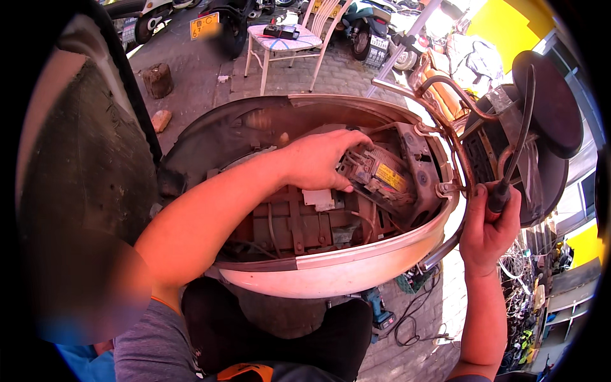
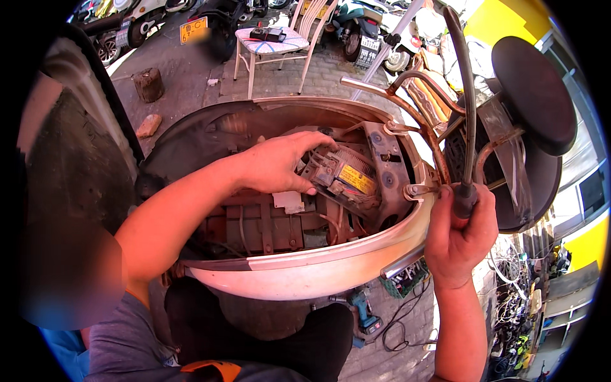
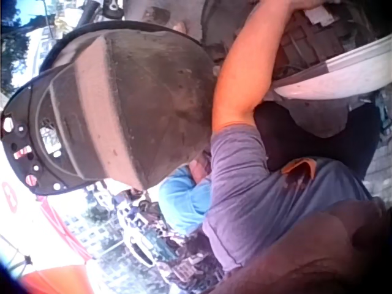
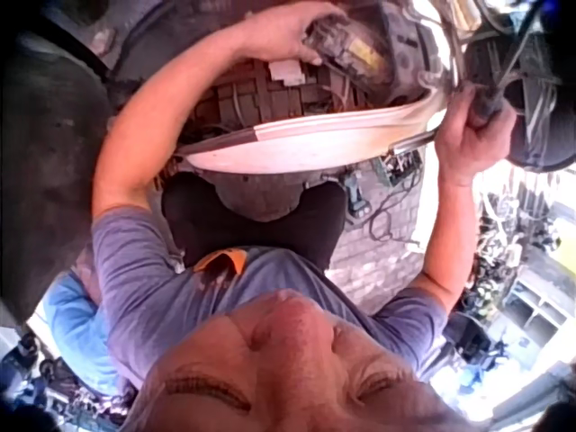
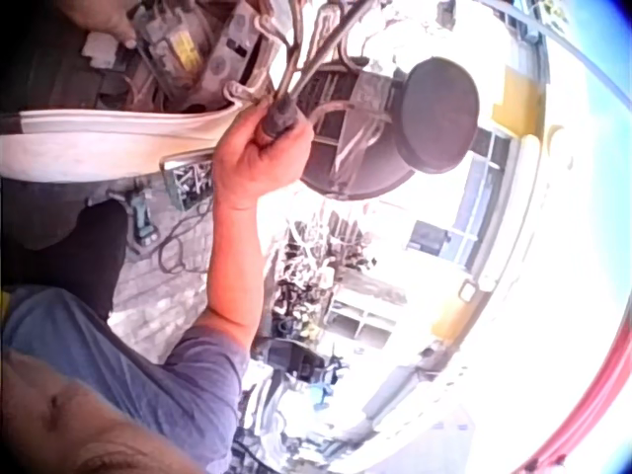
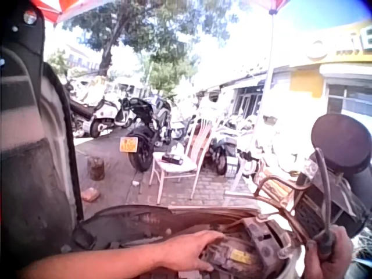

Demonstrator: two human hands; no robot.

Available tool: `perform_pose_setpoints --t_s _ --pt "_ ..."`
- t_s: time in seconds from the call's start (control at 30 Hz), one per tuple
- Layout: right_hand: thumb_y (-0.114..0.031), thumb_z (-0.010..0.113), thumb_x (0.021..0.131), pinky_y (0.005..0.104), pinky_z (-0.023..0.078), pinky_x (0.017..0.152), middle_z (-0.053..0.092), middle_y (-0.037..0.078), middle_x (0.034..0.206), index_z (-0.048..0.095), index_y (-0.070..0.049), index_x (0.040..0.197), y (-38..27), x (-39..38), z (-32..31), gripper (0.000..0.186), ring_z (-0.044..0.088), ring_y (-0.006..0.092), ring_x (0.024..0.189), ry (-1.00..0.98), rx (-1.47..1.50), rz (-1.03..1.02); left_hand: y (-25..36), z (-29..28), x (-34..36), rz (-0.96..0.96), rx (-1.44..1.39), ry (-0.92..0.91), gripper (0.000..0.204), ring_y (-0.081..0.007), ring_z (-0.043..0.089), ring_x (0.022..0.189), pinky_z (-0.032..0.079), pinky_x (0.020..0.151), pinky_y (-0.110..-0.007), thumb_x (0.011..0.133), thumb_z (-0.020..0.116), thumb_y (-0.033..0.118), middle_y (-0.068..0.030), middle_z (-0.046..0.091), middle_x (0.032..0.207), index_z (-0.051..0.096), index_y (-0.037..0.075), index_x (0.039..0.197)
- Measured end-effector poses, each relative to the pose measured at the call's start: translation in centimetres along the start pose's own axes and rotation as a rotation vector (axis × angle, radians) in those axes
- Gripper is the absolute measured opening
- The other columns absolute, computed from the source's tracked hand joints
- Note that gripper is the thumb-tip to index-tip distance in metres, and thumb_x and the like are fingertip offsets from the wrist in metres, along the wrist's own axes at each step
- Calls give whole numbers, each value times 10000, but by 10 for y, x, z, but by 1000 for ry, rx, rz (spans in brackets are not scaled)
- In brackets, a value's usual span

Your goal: The person uses a screwdriver and an electric drill to remove fasteners and internal components from a scooter. They handle wires and a large electronic module located inside the chassis.

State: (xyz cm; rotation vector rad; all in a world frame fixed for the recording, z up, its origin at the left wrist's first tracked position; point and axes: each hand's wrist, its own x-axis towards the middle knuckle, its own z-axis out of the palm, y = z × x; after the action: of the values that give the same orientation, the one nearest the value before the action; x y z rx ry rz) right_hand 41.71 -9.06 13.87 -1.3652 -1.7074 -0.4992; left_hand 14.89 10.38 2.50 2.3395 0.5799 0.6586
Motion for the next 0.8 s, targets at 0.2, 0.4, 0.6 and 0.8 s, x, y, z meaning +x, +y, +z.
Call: perform_pose_setpoints --t_s 0.2,0.4,0.6,0.8 --pt "-26 760 925 301 470 642 622 60 807 654 -3 1094 -2 4 -2 201 585 177 647 -47 -170 -79 6 -4 -3 -16 -2 12 861 -395 559 1431 456 1198 -469 793 957 230 -188 580 1522 502 99 1512" --pt "-130 625 885 362 515 678 653 129 873 590 47 1220 -5 6 -12 380 635 266 690 -111 -60 -136 -13 1 -3 48 -143 53 777 -396 568 1388 436 1197 -468 895 889 408 -216 617 1422 521 70 1490" --pt "-161 739 917 438 532 782 695 123 944 654 -19 1246 -23 16 -8 368 682 338 833 -151 -406 -137 -15 19 -2 -254 -318 58 667 -326 648 1225 536 1036 -438 1038 757 494 -220 623 1369 516 50 1473" --pt "-30 821 954 344 583 977 718 82 1179 668 -15 1356 -30 28 -24 430 725 214 1093 -109 216 100 -2 24 1 -303 -759 48 610 -187 690 989 650 793 -366 1045 772 337 -116 682 1206 499 -40 1441"
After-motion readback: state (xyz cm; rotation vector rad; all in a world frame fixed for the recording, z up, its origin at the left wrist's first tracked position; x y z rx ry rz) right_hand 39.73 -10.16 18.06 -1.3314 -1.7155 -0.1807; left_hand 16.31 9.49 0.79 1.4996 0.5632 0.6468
